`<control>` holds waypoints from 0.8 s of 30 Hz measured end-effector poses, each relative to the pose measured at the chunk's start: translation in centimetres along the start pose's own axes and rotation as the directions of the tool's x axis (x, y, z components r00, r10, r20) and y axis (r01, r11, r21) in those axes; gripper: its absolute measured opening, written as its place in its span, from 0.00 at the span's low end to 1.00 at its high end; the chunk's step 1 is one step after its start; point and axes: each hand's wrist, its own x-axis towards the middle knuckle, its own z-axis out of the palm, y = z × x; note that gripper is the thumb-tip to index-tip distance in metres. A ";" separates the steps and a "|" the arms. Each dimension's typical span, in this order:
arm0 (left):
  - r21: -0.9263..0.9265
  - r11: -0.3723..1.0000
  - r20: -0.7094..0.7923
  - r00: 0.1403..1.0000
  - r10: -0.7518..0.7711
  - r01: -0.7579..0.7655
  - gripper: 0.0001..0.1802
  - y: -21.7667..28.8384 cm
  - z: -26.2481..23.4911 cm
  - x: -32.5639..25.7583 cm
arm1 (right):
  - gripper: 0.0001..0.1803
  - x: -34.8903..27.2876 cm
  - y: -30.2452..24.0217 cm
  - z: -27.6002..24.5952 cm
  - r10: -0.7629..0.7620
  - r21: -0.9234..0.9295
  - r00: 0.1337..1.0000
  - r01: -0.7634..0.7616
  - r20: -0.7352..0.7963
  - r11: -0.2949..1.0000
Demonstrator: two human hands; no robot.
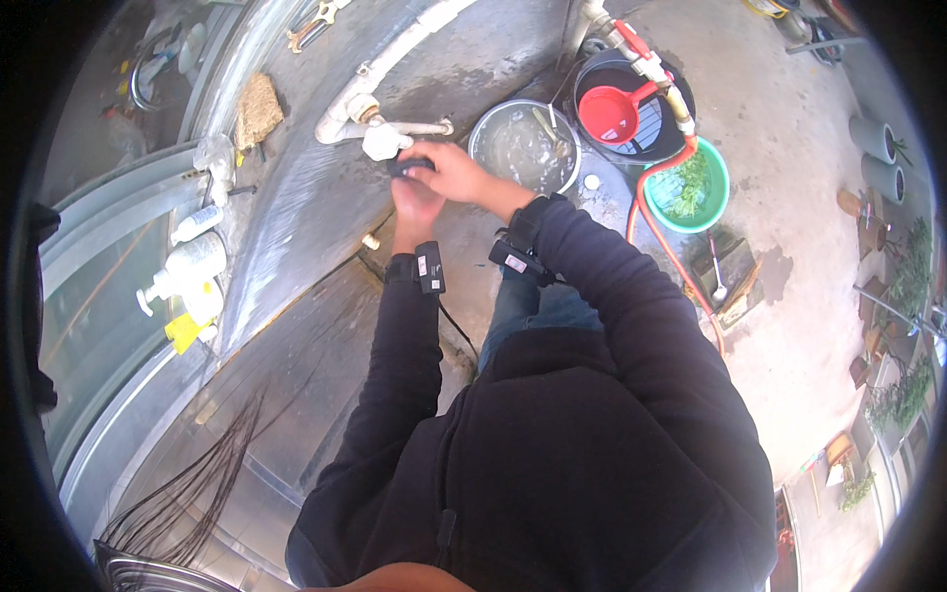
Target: The person washes a dark cloth at an outdoor tap, repeatedly soaking and wringing it. They then walk back inside and wipe a wooden table with the damp cloth.
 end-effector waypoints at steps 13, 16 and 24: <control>0.701 0.713 -0.022 1.000 0.023 -0.001 0.27 0.2 5.3 -1.2 | 0.27 3.1 2.5 -3.9 0.567 0.535 0.821 -0.509 0.066 0.674; 0.875 0.462 0.122 0.990 0.071 -0.141 0.33 -0.2 5.7 -1.0 | 0.22 3.4 2.1 -3.3 0.374 0.404 0.918 -0.394 0.130 0.826; 0.951 0.041 0.287 0.922 0.262 -0.307 0.33 1.0 3.5 1.5 | 0.11 3.1 1.6 -2.9 0.243 0.569 0.967 -0.241 0.074 0.786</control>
